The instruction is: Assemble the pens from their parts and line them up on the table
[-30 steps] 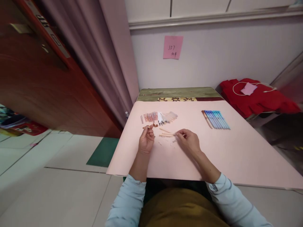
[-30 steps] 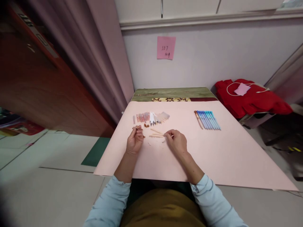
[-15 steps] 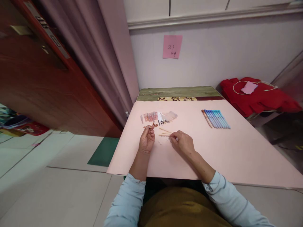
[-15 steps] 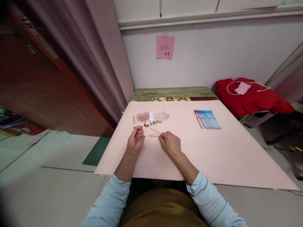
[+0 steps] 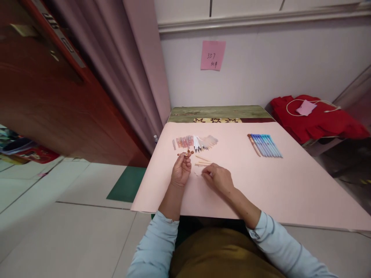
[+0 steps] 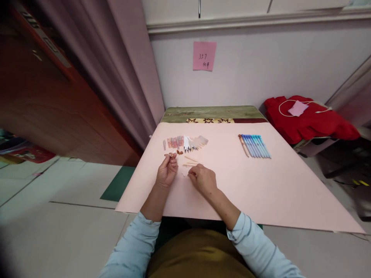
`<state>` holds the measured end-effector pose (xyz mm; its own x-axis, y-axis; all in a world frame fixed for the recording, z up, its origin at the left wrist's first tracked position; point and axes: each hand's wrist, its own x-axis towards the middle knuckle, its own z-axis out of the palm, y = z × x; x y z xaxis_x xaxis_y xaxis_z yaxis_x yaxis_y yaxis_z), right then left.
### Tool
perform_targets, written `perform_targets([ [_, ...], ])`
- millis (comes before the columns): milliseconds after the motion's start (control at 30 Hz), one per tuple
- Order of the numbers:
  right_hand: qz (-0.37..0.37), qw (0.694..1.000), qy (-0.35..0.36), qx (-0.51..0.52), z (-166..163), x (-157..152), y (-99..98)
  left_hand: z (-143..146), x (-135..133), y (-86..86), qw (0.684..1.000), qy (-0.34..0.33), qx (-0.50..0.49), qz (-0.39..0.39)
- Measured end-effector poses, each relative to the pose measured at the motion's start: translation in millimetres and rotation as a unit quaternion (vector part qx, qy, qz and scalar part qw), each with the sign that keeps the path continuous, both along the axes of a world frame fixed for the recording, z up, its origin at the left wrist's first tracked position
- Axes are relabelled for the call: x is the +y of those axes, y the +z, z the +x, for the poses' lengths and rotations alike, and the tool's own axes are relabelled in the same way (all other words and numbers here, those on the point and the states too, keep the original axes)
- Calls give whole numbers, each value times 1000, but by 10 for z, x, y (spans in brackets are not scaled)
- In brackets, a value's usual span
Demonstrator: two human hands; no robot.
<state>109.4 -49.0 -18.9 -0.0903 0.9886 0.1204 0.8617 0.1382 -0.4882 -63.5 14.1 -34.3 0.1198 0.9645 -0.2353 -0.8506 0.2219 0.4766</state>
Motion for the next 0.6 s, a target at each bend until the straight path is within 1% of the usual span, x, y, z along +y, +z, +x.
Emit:
perform_targets([
  [100,-13,999,21,-29,-188,22,51,-3,2,-19,1000,2,5,-1],
  [233,-39,994,19,-98,-388,50,68,-4,3,-36,1000,4,7,1],
  [333,-34,990,22,-138,-469,48,40,-5,1,-32,1000,1,7,0],
  [400,-26,989,19,-142,-472,34,25,-4,-1,-29,1000,-1,7,-1],
  [500,-16,995,-11,-95,-378,20,43,7,-10,-31,1000,-7,2,0],
  [600,-6,998,-46,40,-206,47,103,37,-25,-31,1000,-20,-4,-6],
])
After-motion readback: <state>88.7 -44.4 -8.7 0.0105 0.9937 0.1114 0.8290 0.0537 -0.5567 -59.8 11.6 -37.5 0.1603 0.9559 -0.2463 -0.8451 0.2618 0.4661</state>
